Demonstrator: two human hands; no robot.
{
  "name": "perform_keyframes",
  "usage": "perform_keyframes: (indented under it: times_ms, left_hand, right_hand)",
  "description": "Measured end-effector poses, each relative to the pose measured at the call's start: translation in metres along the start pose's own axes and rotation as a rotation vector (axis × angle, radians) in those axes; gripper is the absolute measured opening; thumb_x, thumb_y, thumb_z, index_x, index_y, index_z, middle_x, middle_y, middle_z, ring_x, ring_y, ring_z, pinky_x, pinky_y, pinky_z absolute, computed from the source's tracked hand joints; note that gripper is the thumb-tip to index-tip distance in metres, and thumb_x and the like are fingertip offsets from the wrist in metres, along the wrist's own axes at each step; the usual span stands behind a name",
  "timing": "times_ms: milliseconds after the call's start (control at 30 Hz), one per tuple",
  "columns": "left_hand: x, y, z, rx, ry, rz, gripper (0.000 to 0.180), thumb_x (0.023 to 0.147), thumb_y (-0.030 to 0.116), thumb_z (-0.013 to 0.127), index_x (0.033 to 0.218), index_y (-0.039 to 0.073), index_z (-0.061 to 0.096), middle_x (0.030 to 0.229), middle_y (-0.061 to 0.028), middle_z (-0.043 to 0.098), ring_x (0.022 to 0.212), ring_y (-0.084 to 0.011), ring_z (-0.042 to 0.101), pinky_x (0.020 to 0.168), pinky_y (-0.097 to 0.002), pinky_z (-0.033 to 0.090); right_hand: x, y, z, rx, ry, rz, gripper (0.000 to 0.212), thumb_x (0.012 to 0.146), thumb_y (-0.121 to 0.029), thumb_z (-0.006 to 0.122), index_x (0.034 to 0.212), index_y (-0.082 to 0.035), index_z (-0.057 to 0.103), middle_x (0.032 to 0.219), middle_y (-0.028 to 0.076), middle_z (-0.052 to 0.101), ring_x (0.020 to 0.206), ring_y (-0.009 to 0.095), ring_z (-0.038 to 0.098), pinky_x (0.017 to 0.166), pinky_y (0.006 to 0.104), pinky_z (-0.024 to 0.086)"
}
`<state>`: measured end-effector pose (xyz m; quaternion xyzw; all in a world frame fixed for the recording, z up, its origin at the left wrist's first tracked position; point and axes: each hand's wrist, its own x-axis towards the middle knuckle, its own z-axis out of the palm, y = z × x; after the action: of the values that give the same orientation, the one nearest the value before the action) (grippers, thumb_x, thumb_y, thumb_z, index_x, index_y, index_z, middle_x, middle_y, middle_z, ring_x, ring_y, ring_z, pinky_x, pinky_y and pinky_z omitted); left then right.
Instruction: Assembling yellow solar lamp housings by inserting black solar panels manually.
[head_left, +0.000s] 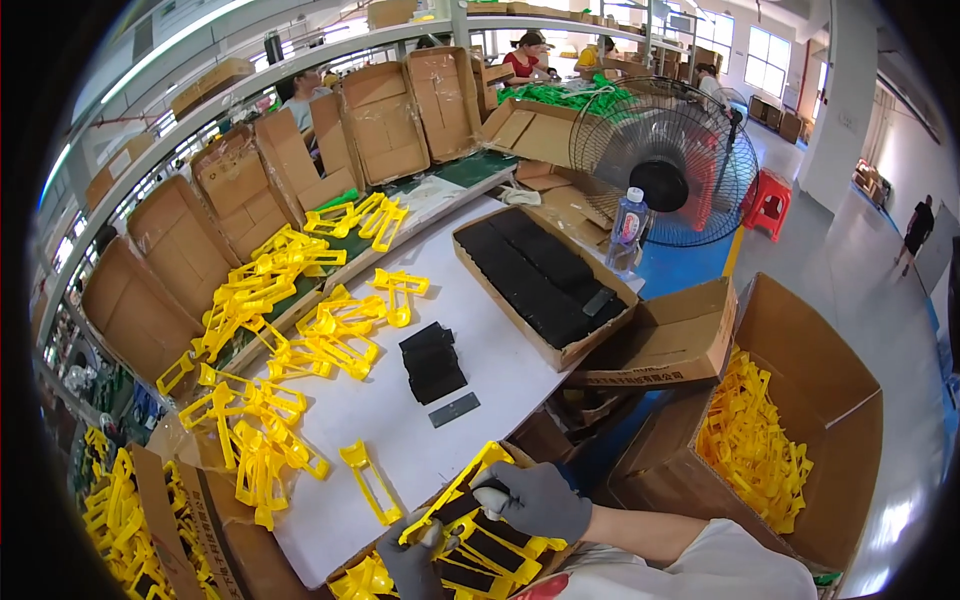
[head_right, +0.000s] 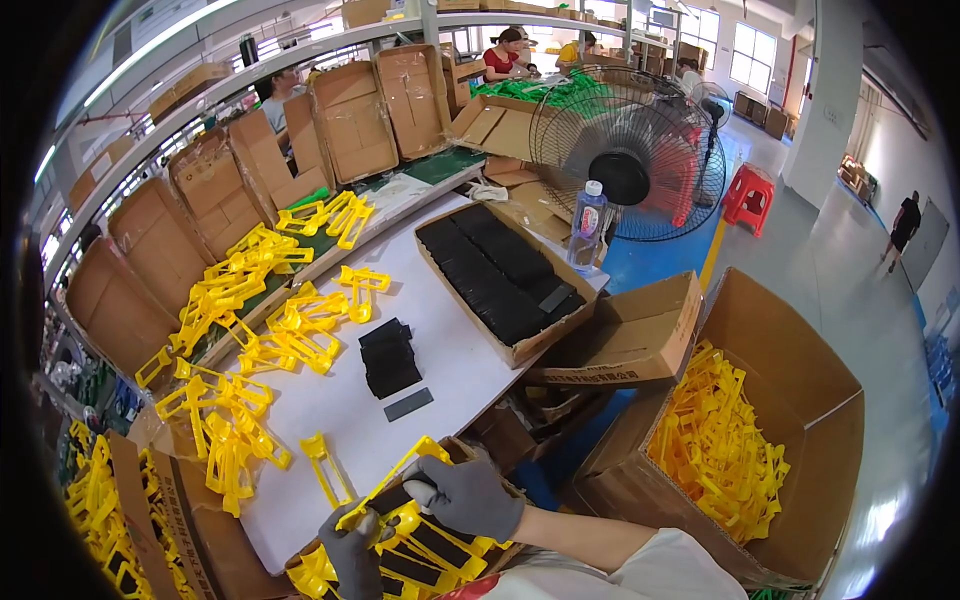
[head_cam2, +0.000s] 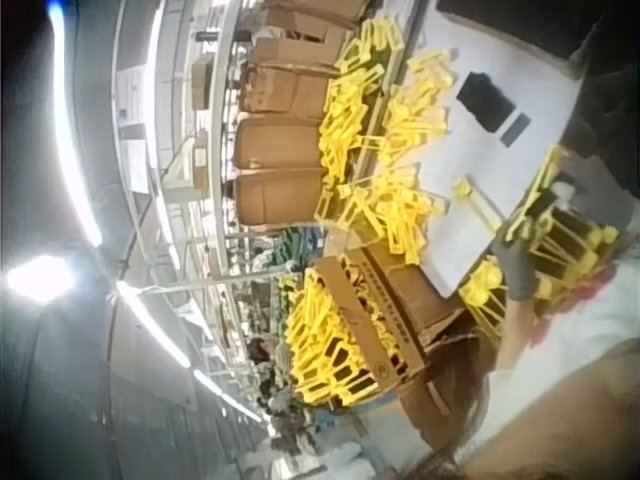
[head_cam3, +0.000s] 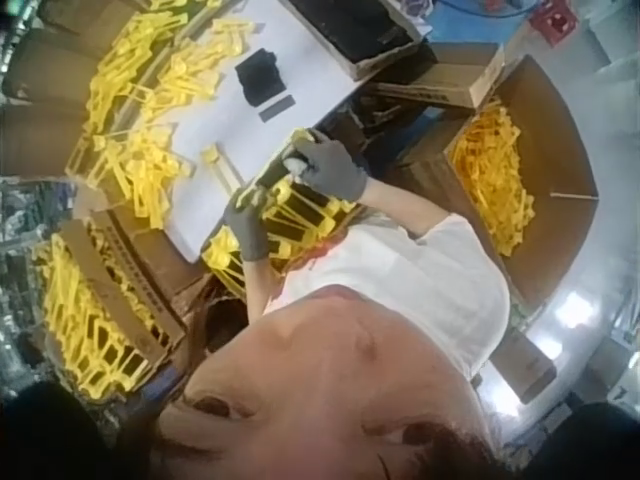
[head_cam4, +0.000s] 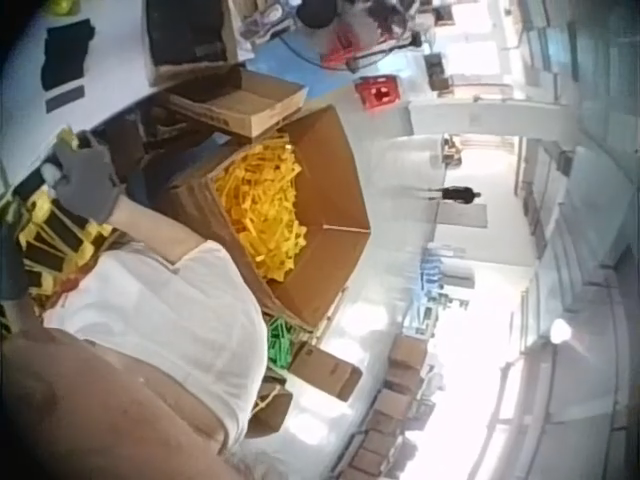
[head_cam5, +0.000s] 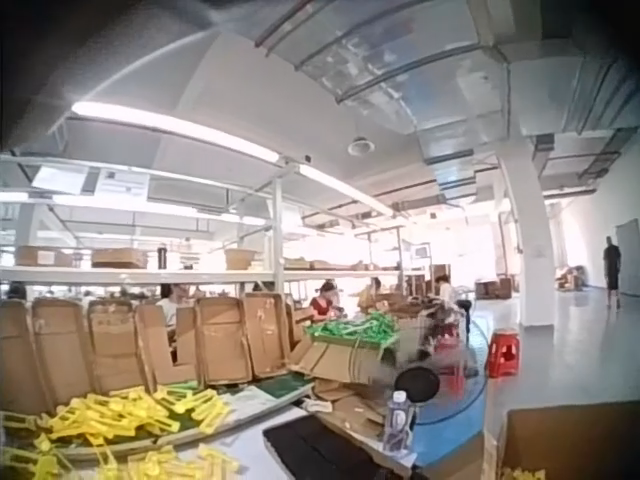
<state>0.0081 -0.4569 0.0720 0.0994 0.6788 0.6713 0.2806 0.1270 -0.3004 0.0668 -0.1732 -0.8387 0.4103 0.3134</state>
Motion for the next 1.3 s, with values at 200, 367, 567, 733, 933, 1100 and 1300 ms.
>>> perform_keyframes:
  times_ms: [200, 367, 567, 733, 933, 1100, 1300]
  left_hand:
    - [0.014, -0.036, -0.019, -0.101, -0.150, -0.072, 0.040, 0.082, 0.006, 0.066, 0.118, -0.005, 0.054, 0.096, -0.0138, 0.063, 0.072, -0.0190, 0.064, 0.062, -0.0280, 0.056]
    - [-0.003, -0.024, 0.010, -0.076, 0.072, -0.017, 0.026, 0.082, 0.001, 0.063, 0.105, -0.008, 0.055, 0.090, -0.0150, 0.062, 0.069, -0.0208, 0.065, 0.057, -0.0311, 0.058]
    - [-0.006, -0.010, 0.006, -0.061, -0.028, -0.154, 0.026, 0.081, 0.002, 0.064, 0.104, -0.006, 0.056, 0.093, -0.0155, 0.061, 0.071, -0.0232, 0.066, 0.055, -0.0287, 0.055]
    - [-0.006, -0.006, 0.008, -0.015, -0.018, -0.113, 0.033, 0.081, 0.007, 0.067, 0.110, -0.005, 0.057, 0.095, -0.0130, 0.062, 0.073, -0.0241, 0.066, 0.060, -0.0303, 0.056]
    - [-0.006, -0.008, 0.005, 0.013, 0.009, 0.005, 0.023, 0.083, 0.006, 0.070, 0.102, -0.006, 0.065, 0.081, -0.0080, 0.064, 0.069, -0.0153, 0.060, 0.062, -0.0256, 0.049]
    - [-0.021, 0.010, 0.003, 0.079, -0.171, 0.041, 0.019, 0.081, 0.010, 0.069, 0.092, -0.005, 0.065, 0.068, -0.0038, 0.056, 0.056, -0.0116, 0.048, 0.052, -0.0232, 0.037]
    - [-0.010, -0.011, -0.007, 0.101, -0.214, -0.018, 0.023, 0.080, 0.009, 0.072, 0.097, -0.005, 0.067, 0.072, -0.0053, 0.060, 0.058, -0.0130, 0.051, 0.052, -0.0242, 0.039]
  right_hand:
    - [0.004, 0.003, -0.006, -0.030, -0.177, 0.157, 0.020, 0.091, -0.025, 0.062, 0.101, -0.008, 0.061, 0.080, 0.013, 0.068, 0.065, 0.028, 0.066, 0.058, 0.0326, 0.051]
    - [0.003, -0.011, -0.008, -0.284, -0.266, 0.084, 0.026, 0.089, -0.026, 0.063, 0.107, -0.008, 0.058, 0.083, 0.014, 0.069, 0.065, 0.027, 0.066, 0.058, 0.0317, 0.052]
    - [-0.008, 0.008, 0.008, -0.156, -0.152, 0.066, 0.024, 0.094, -0.033, 0.056, 0.100, -0.010, 0.054, 0.068, 0.014, 0.063, 0.055, 0.031, 0.061, 0.049, 0.0393, 0.046]
    - [-0.004, 0.009, 0.001, -0.185, -0.201, 0.107, 0.030, 0.093, -0.037, 0.058, 0.100, -0.009, 0.055, 0.066, 0.013, 0.063, 0.056, 0.028, 0.062, 0.050, 0.0364, 0.048]
    - [0.004, 0.009, -0.021, -0.394, 0.033, 0.002, 0.057, 0.083, -0.055, 0.062, 0.120, -0.012, 0.051, 0.087, 0.011, 0.062, 0.074, 0.026, 0.065, 0.064, 0.0368, 0.051]
    - [-0.001, 0.034, -0.017, 0.028, -0.491, 0.166, 0.054, 0.087, -0.048, 0.063, 0.127, -0.013, 0.057, 0.097, 0.014, 0.068, 0.090, 0.026, 0.065, 0.074, 0.0364, 0.049]
    - [-0.014, 0.007, -0.034, -0.064, -0.511, 0.295, 0.037, 0.089, -0.040, 0.065, 0.108, -0.008, 0.065, 0.085, 0.014, 0.068, 0.074, 0.025, 0.063, 0.063, 0.0359, 0.046]
